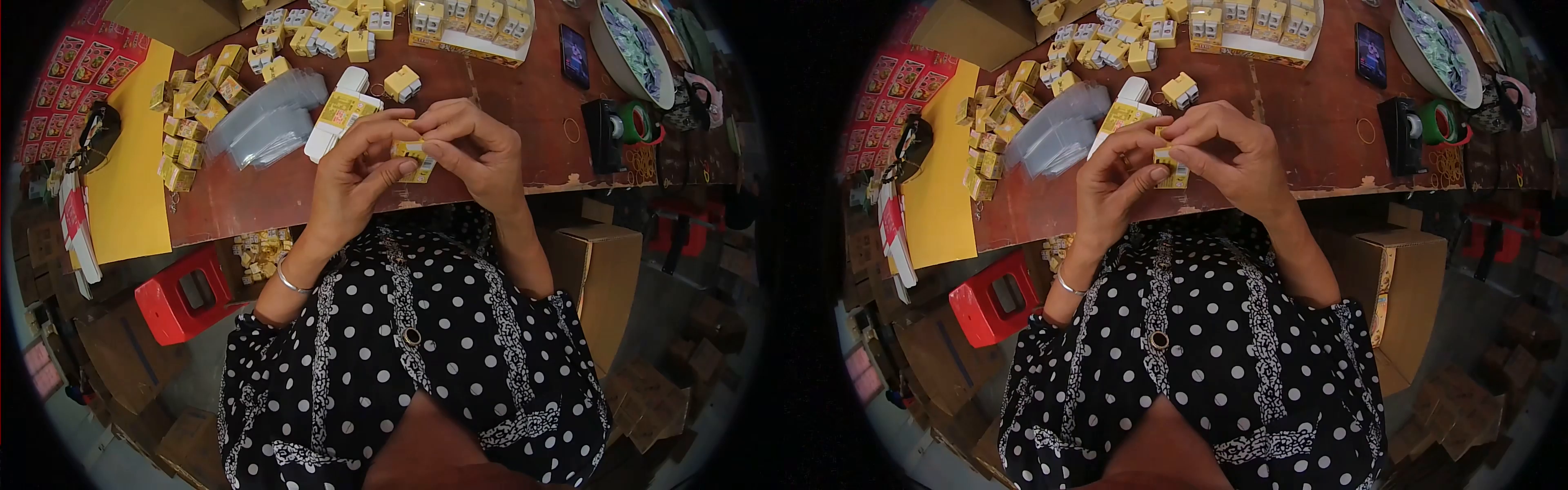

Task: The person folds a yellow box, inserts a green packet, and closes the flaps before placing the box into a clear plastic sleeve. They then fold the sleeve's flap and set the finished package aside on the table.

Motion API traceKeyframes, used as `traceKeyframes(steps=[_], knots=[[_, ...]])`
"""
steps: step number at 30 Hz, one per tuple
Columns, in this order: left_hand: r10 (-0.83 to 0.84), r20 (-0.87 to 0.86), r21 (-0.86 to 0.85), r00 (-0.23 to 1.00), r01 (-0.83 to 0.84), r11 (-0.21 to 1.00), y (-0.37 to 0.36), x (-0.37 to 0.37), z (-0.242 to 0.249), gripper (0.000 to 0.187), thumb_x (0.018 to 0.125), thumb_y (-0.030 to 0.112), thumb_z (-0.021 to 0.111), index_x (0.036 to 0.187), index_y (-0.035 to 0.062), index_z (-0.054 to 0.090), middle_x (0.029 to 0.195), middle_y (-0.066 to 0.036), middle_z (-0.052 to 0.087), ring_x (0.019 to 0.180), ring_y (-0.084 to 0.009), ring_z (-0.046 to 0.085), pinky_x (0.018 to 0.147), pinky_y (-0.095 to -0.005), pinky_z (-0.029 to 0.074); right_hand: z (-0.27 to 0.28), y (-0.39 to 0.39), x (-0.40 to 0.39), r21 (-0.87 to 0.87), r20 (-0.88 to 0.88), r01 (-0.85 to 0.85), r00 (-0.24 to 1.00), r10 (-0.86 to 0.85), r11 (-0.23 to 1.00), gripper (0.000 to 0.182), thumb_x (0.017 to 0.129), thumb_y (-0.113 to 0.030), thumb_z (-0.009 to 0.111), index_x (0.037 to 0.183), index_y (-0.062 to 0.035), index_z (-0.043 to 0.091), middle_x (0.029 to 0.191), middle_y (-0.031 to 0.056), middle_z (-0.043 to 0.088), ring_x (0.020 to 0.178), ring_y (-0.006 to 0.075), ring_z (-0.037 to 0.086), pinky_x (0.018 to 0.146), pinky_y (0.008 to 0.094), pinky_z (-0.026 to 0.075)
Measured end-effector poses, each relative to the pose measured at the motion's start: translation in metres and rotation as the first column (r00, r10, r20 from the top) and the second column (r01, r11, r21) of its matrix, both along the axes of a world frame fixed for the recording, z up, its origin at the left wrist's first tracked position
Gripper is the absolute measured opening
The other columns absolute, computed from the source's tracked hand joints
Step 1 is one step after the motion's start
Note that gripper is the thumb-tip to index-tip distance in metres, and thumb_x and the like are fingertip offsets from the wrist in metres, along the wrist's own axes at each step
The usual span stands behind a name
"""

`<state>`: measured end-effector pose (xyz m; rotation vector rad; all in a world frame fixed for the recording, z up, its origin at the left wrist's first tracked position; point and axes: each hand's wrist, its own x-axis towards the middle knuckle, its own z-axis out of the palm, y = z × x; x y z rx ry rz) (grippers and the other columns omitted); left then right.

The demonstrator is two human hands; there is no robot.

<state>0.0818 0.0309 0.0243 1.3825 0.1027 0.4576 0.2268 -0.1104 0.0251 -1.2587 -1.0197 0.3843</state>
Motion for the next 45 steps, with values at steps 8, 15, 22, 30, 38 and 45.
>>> traceKeyframes(steps=[8, 15, 22, 30, 38, 45], knots=[[-0.023, 0.025, -0.160, 0.999, 0.027, 0.987, -0.001, -0.001, 0.000, 0.020, 0.097, -0.007, 0.063, 0.115, -0.0003, 0.066, 0.145, -0.015, 0.052, 0.116, -0.0154, 0.062, 0.097, -0.0278, 0.054, -0.006, 0.002, 0.005, 0.098, 0.365, -0.027, 0.931, -0.010, 0.995, 0.013, 0.086, -0.001, 0.076, 0.098, 0.0003, 0.071, 0.112, 0.0149, 0.073, 0.111, 0.0303, 0.066, 0.094, 0.0383, 0.052], [0.252, -0.049, 0.409, 0.967, -0.210, 0.888, 0.028, -0.010, -0.001, 0.018, 0.091, -0.007, 0.068, 0.107, 0.0034, 0.068, 0.142, -0.011, 0.056, 0.111, -0.0171, 0.065, 0.092, -0.0288, 0.055, 0.002, -0.002, 0.000, -0.018, 0.522, 0.081, 0.851, -0.060, 0.997, 0.020, 0.091, -0.002, 0.071, 0.111, -0.0009, 0.072, 0.123, 0.0145, 0.070, 0.114, 0.0274, 0.066, 0.095, 0.0361, 0.053], [0.691, 0.251, 0.872, 0.678, -0.469, 0.143, 0.206, -0.038, -0.007, 0.019, 0.092, 0.009, 0.072, 0.111, 0.0082, 0.070, 0.134, -0.015, 0.063, 0.106, -0.0268, 0.069, 0.090, -0.0353, 0.054, -0.048, -0.013, 0.020, -0.318, 0.000, 0.305, 0.947, -0.322, 0.898, 0.024, 0.097, -0.007, 0.067, 0.120, 0.0002, 0.068, 0.111, 0.0087, 0.074, 0.100, 0.0138, 0.069, 0.088, 0.0284, 0.054], [0.530, -0.223, 0.761, 0.818, -0.195, 0.619, 0.106, -0.024, -0.025, 0.028, 0.093, 0.014, 0.073, 0.118, 0.0049, 0.067, 0.104, -0.017, 0.073, 0.091, -0.0337, 0.073, 0.079, -0.0397, 0.057, -0.055, 0.036, -0.006, -0.433, 0.163, 0.167, 0.981, -0.105, 0.886, 0.052, 0.092, -0.018, 0.075, 0.139, -0.0037, 0.057, 0.135, 0.0143, 0.065, 0.121, 0.0225, 0.063, 0.098, 0.0336, 0.052], [0.573, -0.249, 0.931, 0.781, 0.030, 0.364, 0.064, -0.009, -0.055, 0.042, 0.099, 0.022, 0.062, 0.134, 0.0021, 0.053, 0.100, -0.022, 0.067, 0.095, -0.0438, 0.065, 0.078, -0.0502, 0.056, -0.054, 0.074, -0.021, -0.624, 0.467, 0.235, 0.877, 0.114, 0.745, 0.086, 0.076, -0.025, 0.086, 0.151, -0.0123, 0.047, 0.145, 0.0168, 0.051, 0.134, 0.0365, 0.048, 0.106, 0.0471, 0.048], [0.564, -0.327, 0.928, 0.758, 0.147, 0.341, 0.046, -0.012, -0.050, 0.049, 0.098, 0.026, 0.063, 0.138, 0.0000, 0.050, 0.104, -0.022, 0.066, 0.098, -0.0400, 0.066, 0.075, -0.0471, 0.058, -0.072, 0.062, -0.031, -0.544, 0.617, 0.334, 0.781, 0.097, 0.770, 0.084, 0.071, -0.019, 0.086, 0.148, -0.0194, 0.052, 0.135, 0.0135, 0.051, 0.125, 0.0358, 0.050, 0.099, 0.0459, 0.052]])
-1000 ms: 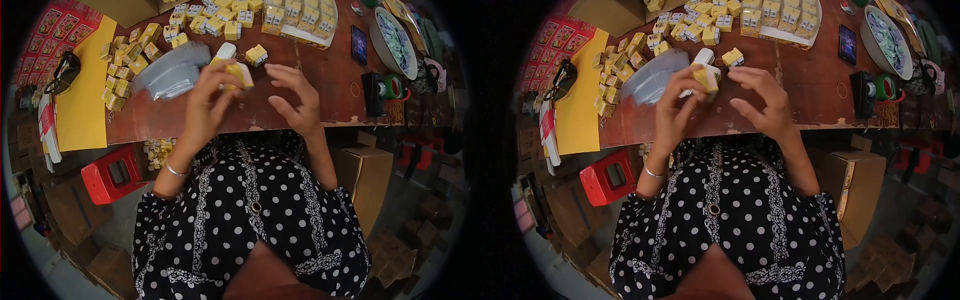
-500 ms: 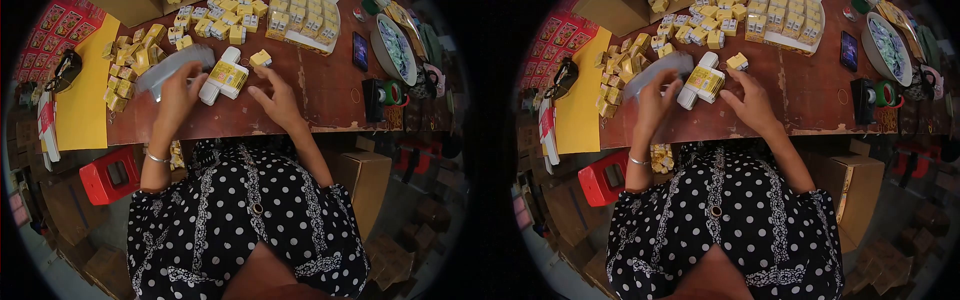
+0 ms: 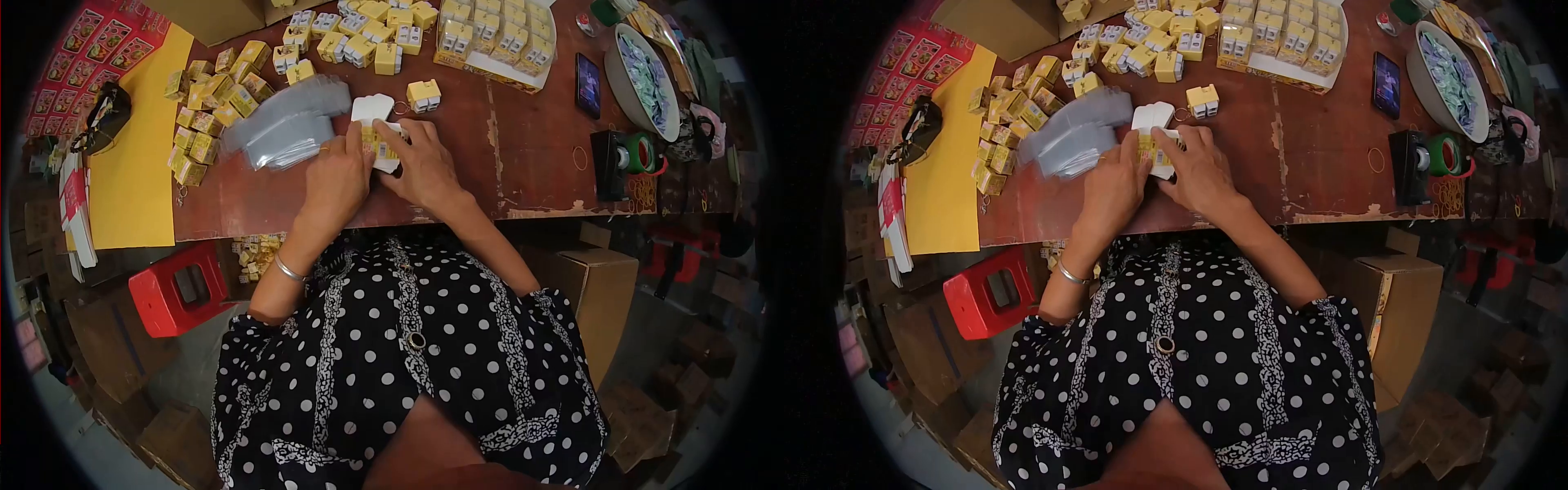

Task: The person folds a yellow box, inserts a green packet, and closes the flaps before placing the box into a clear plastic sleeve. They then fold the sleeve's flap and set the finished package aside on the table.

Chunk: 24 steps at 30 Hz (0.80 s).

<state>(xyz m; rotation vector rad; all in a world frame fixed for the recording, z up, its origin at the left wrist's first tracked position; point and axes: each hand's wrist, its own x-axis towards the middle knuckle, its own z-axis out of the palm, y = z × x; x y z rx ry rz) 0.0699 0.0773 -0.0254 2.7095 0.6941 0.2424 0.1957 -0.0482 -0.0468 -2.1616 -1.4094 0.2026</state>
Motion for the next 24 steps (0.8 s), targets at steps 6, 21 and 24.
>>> traceKeyframes(steps=[6, 21, 24], knots=[[-0.144, -0.006, -0.038, 0.990, 0.144, 0.989, -0.040, -0.012, 0.006, 0.051, 0.098, 0.026, 0.064, 0.139, -0.0003, 0.049, 0.106, -0.021, 0.063, 0.096, -0.0405, 0.067, 0.073, -0.0476, 0.059, 0.006, -0.054, 0.000, 0.012, -0.019, -0.026, 0.999, 0.026, 1.000, 0.083, 0.070, -0.017, 0.085, 0.147, -0.0182, 0.054, 0.133, 0.0137, 0.052, 0.123, 0.0354, 0.051, 0.100, 0.0451, 0.051], [-0.571, 0.190, -0.296, 0.798, 0.602, 0.742, -0.145, 0.188, -0.021, 0.054, 0.092, 0.018, 0.068, 0.135, -0.0062, 0.047, 0.113, -0.031, 0.065, 0.104, -0.0491, 0.063, 0.091, -0.0536, 0.052, 0.011, -0.202, 0.104, -0.013, 0.136, 0.534, 0.839, -0.527, 0.846, 0.072, 0.074, -0.018, 0.080, 0.143, -0.0149, 0.057, 0.128, 0.0142, 0.059, 0.119, 0.0362, 0.054, 0.101, 0.0461, 0.048], [-0.575, 0.250, -0.348, 0.779, 0.626, 0.697, -0.160, 0.225, -0.028, 0.056, 0.092, 0.020, 0.068, 0.136, -0.0075, 0.046, 0.117, -0.032, 0.064, 0.110, -0.0479, 0.062, 0.098, -0.0527, 0.049, -0.001, -0.218, 0.131, 0.024, 0.199, 0.555, 0.812, -0.548, 0.831, 0.072, 0.076, -0.018, 0.080, 0.144, -0.0136, 0.056, 0.126, 0.0125, 0.060, 0.120, 0.0356, 0.053, 0.103, 0.0450, 0.046]])
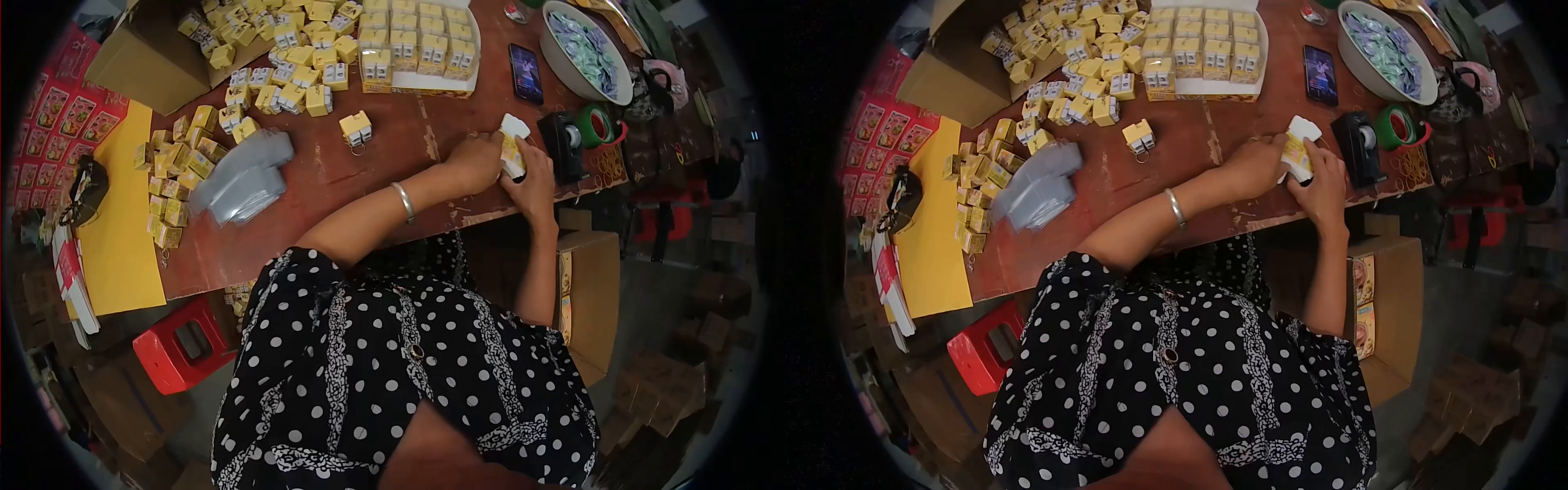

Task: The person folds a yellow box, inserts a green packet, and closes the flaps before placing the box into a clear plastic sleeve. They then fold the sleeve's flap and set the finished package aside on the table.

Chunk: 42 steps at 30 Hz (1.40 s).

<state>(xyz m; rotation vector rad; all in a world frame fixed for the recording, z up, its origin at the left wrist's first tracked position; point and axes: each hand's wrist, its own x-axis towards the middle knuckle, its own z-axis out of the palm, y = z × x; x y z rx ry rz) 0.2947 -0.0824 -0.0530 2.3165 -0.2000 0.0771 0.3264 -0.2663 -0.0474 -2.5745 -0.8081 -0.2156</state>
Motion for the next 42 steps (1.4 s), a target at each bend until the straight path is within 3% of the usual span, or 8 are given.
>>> traceKeyframes(steps=[4, 8, 11, 14, 21, 28, 36, 42], knots=[[0.064, 0.045, 0.011, 0.997, -0.064, 0.998, 0.022, -0.019, 0.016, 0.052, 0.092, 0.020, 0.069, 0.134, -0.0041, 0.051, 0.123, -0.028, 0.063, 0.114, -0.0450, 0.061, 0.101, -0.0501, 0.048, 0.008, -0.002, 0.001, -0.046, -0.009, 0.050, 0.999, -0.050, 0.998, 0.075, 0.077, -0.022, 0.083, 0.146, -0.0136, 0.055, 0.135, 0.0156, 0.058, 0.129, 0.0373, 0.050, 0.108, 0.0457, 0.043], [0.371, 0.395, -0.078, 0.840, -0.372, 0.925, 0.118, -0.103, 0.055, 0.039, 0.087, 0.012, 0.074, 0.123, 0.0040, 0.060, 0.119, -0.017, 0.065, 0.111, -0.0386, 0.062, 0.093, -0.0458, 0.053, 0.040, 0.006, -0.024, 0.047, 0.191, 0.072, 0.978, -0.080, 0.996, 0.067, 0.084, -0.019, 0.082, 0.144, -0.0077, 0.056, 0.141, 0.0185, 0.057, 0.131, 0.0359, 0.052, 0.105, 0.0442, 0.045], [0.541, 0.494, 0.058, 0.680, -0.647, 0.760, 0.190, -0.176, 0.058, 0.035, 0.087, 0.008, 0.075, 0.119, 0.0044, 0.064, 0.118, -0.016, 0.067, 0.110, -0.0374, 0.063, 0.091, -0.0441, 0.053, 0.043, 0.030, -0.040, 0.406, 0.049, -0.018, 0.999, -0.002, 0.914, 0.038, 0.090, -0.006, 0.073, 0.128, -0.0045, 0.066, 0.128, 0.0138, 0.066, 0.118, 0.0268, 0.062, 0.087, 0.0357, 0.054], [0.714, 0.423, 0.073, 0.558, -0.806, 0.587, 0.233, -0.241, 0.055, 0.029, 0.088, 0.007, 0.074, 0.116, 0.0046, 0.068, 0.116, -0.016, 0.070, 0.108, -0.0370, 0.065, 0.093, -0.0426, 0.052, 0.059, 0.087, -0.054, 0.376, -0.194, -0.211, 0.934, 0.299, 0.902, 0.040, 0.090, -0.001, 0.072, 0.129, -0.0043, 0.067, 0.133, 0.0133, 0.062, 0.120, 0.0279, 0.061, 0.100, 0.0368, 0.049], [0.719, 0.422, 0.195, 0.552, -0.830, 0.523, 0.244, -0.299, 0.045, 0.028, 0.089, 0.005, 0.072, 0.117, 0.0017, 0.067, 0.118, -0.016, 0.069, 0.110, -0.0360, 0.064, 0.097, -0.0441, 0.050, 0.042, 0.217, -0.036, 0.305, -0.183, -0.593, 0.731, 0.657, 0.745, 0.066, 0.085, -0.003, 0.072, 0.147, -0.0142, 0.053, 0.144, 0.0098, 0.056, 0.135, 0.0303, 0.051, 0.105, 0.0412, 0.048], [0.768, 0.422, 0.163, 0.482, -0.873, 0.459, 0.257, -0.317, 0.039, 0.030, 0.087, 0.006, 0.075, 0.116, 0.0025, 0.067, 0.124, -0.016, 0.066, 0.115, -0.0373, 0.061, 0.101, -0.0448, 0.049, 0.030, 0.240, -0.031, 0.103, -0.422, -0.610, 0.688, 0.590, 0.786, 0.069, 0.084, -0.003, 0.074, 0.148, -0.0184, 0.052, 0.143, 0.0121, 0.056, 0.135, 0.0324, 0.050, 0.110, 0.0404, 0.044], [0.661, 0.342, 0.212, 0.668, -0.740, 0.639, 0.285, -0.275, 0.048, 0.047, 0.082, 0.013, 0.081, 0.125, 0.0045, 0.063, 0.128, -0.014, 0.064, 0.120, -0.0374, 0.058, 0.102, -0.0448, 0.048, 0.038, 0.257, -0.049, 0.206, -0.011, -0.525, 0.842, 0.539, 0.826, 0.061, 0.086, -0.009, 0.077, 0.143, -0.0108, 0.056, 0.137, 0.0128, 0.060, 0.128, 0.0334, 0.055, 0.107, 0.0418, 0.045], [0.633, 0.153, 0.386, 0.759, -0.635, 0.669, 0.299, -0.289, 0.070, 0.076, 0.070, 0.022, 0.088, 0.137, 0.0038, 0.056, 0.127, -0.017, 0.063, 0.121, -0.0379, 0.056, 0.103, -0.0465, 0.046, 0.066, 0.228, -0.073, 0.281, -0.015, -0.560, 0.810, 0.587, 0.780, 0.048, 0.086, -0.008, 0.077, 0.132, -0.0060, 0.064, 0.132, 0.0141, 0.064, 0.123, 0.0329, 0.060, 0.103, 0.0399, 0.048]])
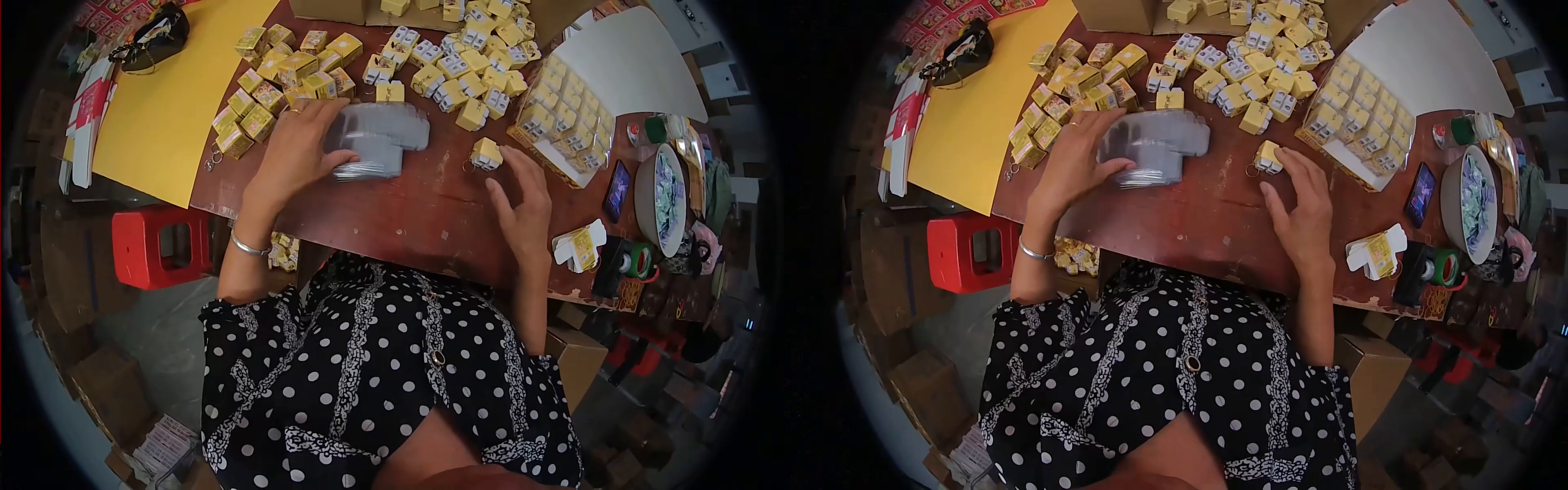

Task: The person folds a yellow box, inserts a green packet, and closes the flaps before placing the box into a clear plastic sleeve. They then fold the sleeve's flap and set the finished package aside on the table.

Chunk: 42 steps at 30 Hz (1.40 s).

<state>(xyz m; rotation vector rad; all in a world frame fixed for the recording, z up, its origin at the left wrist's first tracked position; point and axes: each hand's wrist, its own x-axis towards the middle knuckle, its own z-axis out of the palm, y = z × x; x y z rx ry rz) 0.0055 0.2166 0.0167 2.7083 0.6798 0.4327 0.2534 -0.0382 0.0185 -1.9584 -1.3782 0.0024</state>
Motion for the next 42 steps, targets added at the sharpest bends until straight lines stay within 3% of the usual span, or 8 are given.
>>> traceKeyframes(steps=[9, 13, 21, 29, 34, 37, 39, 42], knots=[[-0.063, -0.068, 0.005, 0.996, 0.064, 0.998, 0.018, -0.016, -0.015, 0.096, 0.061, 0.024, 0.093, 0.143, 0.0021, 0.049, 0.138, -0.019, 0.058, 0.130, -0.0383, 0.052, 0.108, -0.0470, 0.043, -0.014, -0.021, -0.029, -0.089, -0.211, -0.098, 0.975, 0.077, 0.991, 0.036, 0.089, -0.005, 0.074, 0.125, -0.0030, 0.069, 0.123, 0.0144, 0.069, 0.112, 0.0262, 0.067, 0.096, 0.0343, 0.052], [-0.087, -0.100, -0.042, 0.991, 0.083, 0.996, 0.018, -0.015, -0.010, 0.099, 0.061, 0.015, 0.092, 0.147, 0.0011, 0.046, 0.143, -0.021, 0.054, 0.131, -0.0409, 0.050, 0.109, -0.0458, 0.043, -0.015, -0.025, -0.036, -0.067, -0.259, -0.092, 0.963, 0.071, 0.994, 0.034, 0.089, -0.008, 0.074, 0.122, -0.0036, 0.068, 0.119, 0.0159, 0.069, 0.109, 0.0319, 0.068, 0.093, 0.0372, 0.053], [-0.060, -0.157, -0.100, 0.986, 0.044, 0.994, 0.014, -0.008, -0.012, 0.101, 0.062, 0.023, 0.093, 0.149, 0.0020, 0.045, 0.129, -0.022, 0.054, 0.122, -0.0420, 0.054, 0.107, -0.0466, 0.044, -0.018, -0.031, -0.046, -0.122, -0.385, -0.129, 0.920, 0.073, 0.984, 0.032, 0.091, -0.005, 0.072, 0.122, -0.0008, 0.069, 0.113, 0.0115, 0.071, 0.102, 0.0209, 0.070, 0.090, 0.0313, 0.054], [-0.023, -0.192, -0.196, 0.981, -0.015, 0.980, 0.013, -0.001, -0.009, 0.092, 0.065, 0.029, 0.092, 0.141, -0.0022, 0.049, 0.129, -0.023, 0.053, 0.125, -0.0410, 0.052, 0.107, -0.0467, 0.044, -0.015, -0.029, -0.050, -0.136, -0.425, -0.161, 0.901, 0.090, 0.977, 0.030, 0.090, -0.005, 0.072, 0.120, -0.0012, 0.069, 0.112, 0.0111, 0.071, 0.099, 0.0210, 0.070, 0.087, 0.0319, 0.054], [-0.030, 0.069, -0.171, 0.997, 0.042, 0.984, 0.016, -0.008, -0.014, 0.090, 0.067, 0.026, 0.091, 0.139, -0.0028, 0.045, 0.134, -0.025, 0.055, 0.128, -0.0411, 0.053, 0.110, -0.0455, 0.043, -0.017, -0.026, -0.050, -0.091, -0.358, -0.184, 0.923, 0.141, 0.979, 0.029, 0.091, -0.009, 0.072, 0.119, -0.0013, 0.069, 0.116, 0.0146, 0.070, 0.100, 0.0269, 0.071, 0.086, 0.0343, 0.056], [0.013, 0.152, -0.205, 0.988, 0.019, 0.979, -0.004, -0.010, 0.008, 0.091, 0.068, 0.024, 0.091, 0.140, -0.0032, 0.043, 0.138, -0.025, 0.055, 0.130, -0.0414, 0.053, 0.110, -0.0456, 0.043, -0.008, -0.023, -0.054, 0.002, -0.328, -0.162, 0.932, 0.153, 0.987, 0.029, 0.091, -0.008, 0.072, 0.120, -0.0020, 0.070, 0.118, 0.0142, 0.069, 0.102, 0.0253, 0.071, 0.087, 0.0339, 0.056], [-0.014, 0.181, -0.173, 0.983, 0.046, 0.984, -0.023, -0.010, 0.017, 0.092, 0.068, 0.023, 0.091, 0.141, -0.0029, 0.043, 0.138, -0.024, 0.055, 0.131, -0.0412, 0.052, 0.110, -0.0457, 0.043, 0.004, -0.017, -0.063, 0.093, -0.503, -0.120, 0.851, 0.151, 0.988, 0.030, 0.093, -0.003, 0.068, 0.124, -0.0005, 0.069, 0.123, 0.0119, 0.068, 0.111, 0.0201, 0.067, 0.093, 0.0312, 0.054], [-0.072, 0.251, -0.157, 0.965, 0.114, 0.981, -0.054, -0.003, 0.019, 0.093, 0.067, 0.022, 0.092, 0.142, -0.0021, 0.042, 0.139, -0.023, 0.055, 0.130, -0.0409, 0.053, 0.110, -0.0459, 0.044, 0.015, -0.007, -0.068, 0.244, -0.419, -0.165, 0.871, 0.257, 0.956, 0.036, 0.095, -0.003, 0.066, 0.131, -0.0007, 0.065, 0.128, 0.0123, 0.066, 0.114, 0.0209, 0.065, 0.094, 0.0327, 0.054]])
